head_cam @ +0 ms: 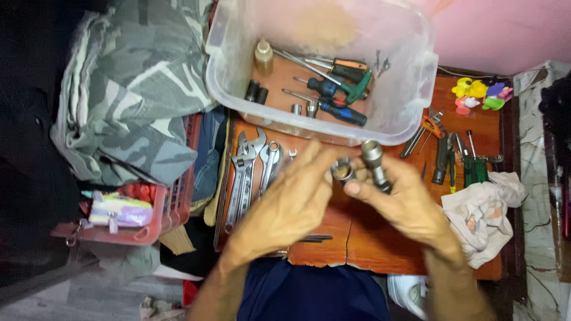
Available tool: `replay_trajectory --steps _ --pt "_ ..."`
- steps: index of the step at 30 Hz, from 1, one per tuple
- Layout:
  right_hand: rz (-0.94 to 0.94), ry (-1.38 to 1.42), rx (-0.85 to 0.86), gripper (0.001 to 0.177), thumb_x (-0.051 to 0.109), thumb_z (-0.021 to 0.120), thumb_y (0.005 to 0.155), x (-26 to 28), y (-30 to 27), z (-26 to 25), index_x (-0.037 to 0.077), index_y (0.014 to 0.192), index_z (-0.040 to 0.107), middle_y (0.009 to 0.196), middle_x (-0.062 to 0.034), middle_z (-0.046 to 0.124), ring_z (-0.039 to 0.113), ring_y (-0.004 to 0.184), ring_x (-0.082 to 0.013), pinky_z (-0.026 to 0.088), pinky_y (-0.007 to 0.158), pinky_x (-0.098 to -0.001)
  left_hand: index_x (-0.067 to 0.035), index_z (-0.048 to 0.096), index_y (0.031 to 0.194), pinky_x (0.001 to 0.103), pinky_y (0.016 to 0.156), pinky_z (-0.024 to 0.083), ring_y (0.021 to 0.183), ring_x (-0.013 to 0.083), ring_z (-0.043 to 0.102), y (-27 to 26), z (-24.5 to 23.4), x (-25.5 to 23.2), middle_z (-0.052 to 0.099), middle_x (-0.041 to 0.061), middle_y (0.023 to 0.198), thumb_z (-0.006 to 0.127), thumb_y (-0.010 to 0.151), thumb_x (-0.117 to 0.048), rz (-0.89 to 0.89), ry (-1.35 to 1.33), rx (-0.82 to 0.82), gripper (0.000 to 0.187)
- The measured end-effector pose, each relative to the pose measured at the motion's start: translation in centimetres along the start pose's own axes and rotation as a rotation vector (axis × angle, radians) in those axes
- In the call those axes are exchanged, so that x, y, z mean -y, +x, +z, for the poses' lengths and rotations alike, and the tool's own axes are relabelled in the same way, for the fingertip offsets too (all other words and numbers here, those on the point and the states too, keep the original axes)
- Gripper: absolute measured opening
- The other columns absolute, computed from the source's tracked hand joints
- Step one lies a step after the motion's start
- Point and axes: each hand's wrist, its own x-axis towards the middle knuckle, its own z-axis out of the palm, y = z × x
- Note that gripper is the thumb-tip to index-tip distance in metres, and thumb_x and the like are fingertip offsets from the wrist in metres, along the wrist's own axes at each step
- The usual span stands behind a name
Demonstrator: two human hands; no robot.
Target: The person wipes various tools with a white cloth and places them into a clear plastic container on a wooden table. The person handles socket bits, screwdrivers, pliers, scissors, and wrenches one at a time, cleaning each before storing it.
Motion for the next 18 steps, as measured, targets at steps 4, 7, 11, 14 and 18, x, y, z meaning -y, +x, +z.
replay_trajectory --steps 4,7,11,14,18 --pt "-0.080 -0.407 0.069 0.033 0.033 0.066 0.095 5.8 3.3 -2.7 0.006 0.113 0.072 0.086 0.0002 0.073 0.065 0.077 -0.0087 0.053 0.067 -0.0267 0.000 0.063 0.127 0.047 0.082 0.051 0.093 0.0360 0.064 4.7 -4.0 1.5 0.062 0.021 0.101 0.049 0.094 0.002 0.077 0.225 -0.067 0.036" --pt "0.041 -0.679 0.111 0.038 0.043 0.056 0.097 9.1 7.0 -4.0 0.009 0.099 0.073 0.068 -0.0041 0.070 0.064 0.059 -0.0142 0.049 0.054 -0.0315 0.002 0.069 0.121 0.043 0.091 0.056 0.102 0.0354 0.072 8.6 -7.7 3.7 0.073 0.022 0.114 0.064 0.090 0.003 0.206 0.368 -0.146 0.031" --pt "0.143 -0.881 0.267 0.049 0.052 0.053 0.100 9.9 12.9 -3.4 0.008 0.095 0.074 0.072 -0.0026 0.074 0.062 0.057 -0.0177 0.049 0.056 -0.0369 0.001 0.072 0.115 0.038 0.085 0.057 0.092 0.0309 0.077 12.3 -10.5 6.7 0.077 0.020 0.101 0.058 0.084 0.006 -0.034 0.441 -0.046 0.035" --pt "0.299 -0.938 0.437 0.046 0.052 0.049 0.099 8.4 17.5 -2.8 0.012 0.100 0.071 0.077 0.0012 0.076 0.066 0.057 -0.0210 0.054 0.061 -0.0413 0.001 0.070 0.117 0.040 0.081 0.058 0.086 0.0306 0.078 13.3 -10.3 8.4 0.076 0.021 0.095 0.054 0.079 0.009 -0.192 0.441 0.003 0.042" --pt "0.442 -1.062 0.539 0.051 0.053 0.050 0.102 4.7 22.9 -1.5 0.010 0.100 0.077 0.080 -0.0050 0.076 0.069 0.071 -0.0288 0.056 0.071 -0.0486 0.002 0.073 0.114 0.046 0.083 0.055 0.087 0.0378 0.074 13.4 -9.7 9.5 0.072 0.028 0.092 0.058 0.075 0.010 -0.225 0.550 0.103 0.043"
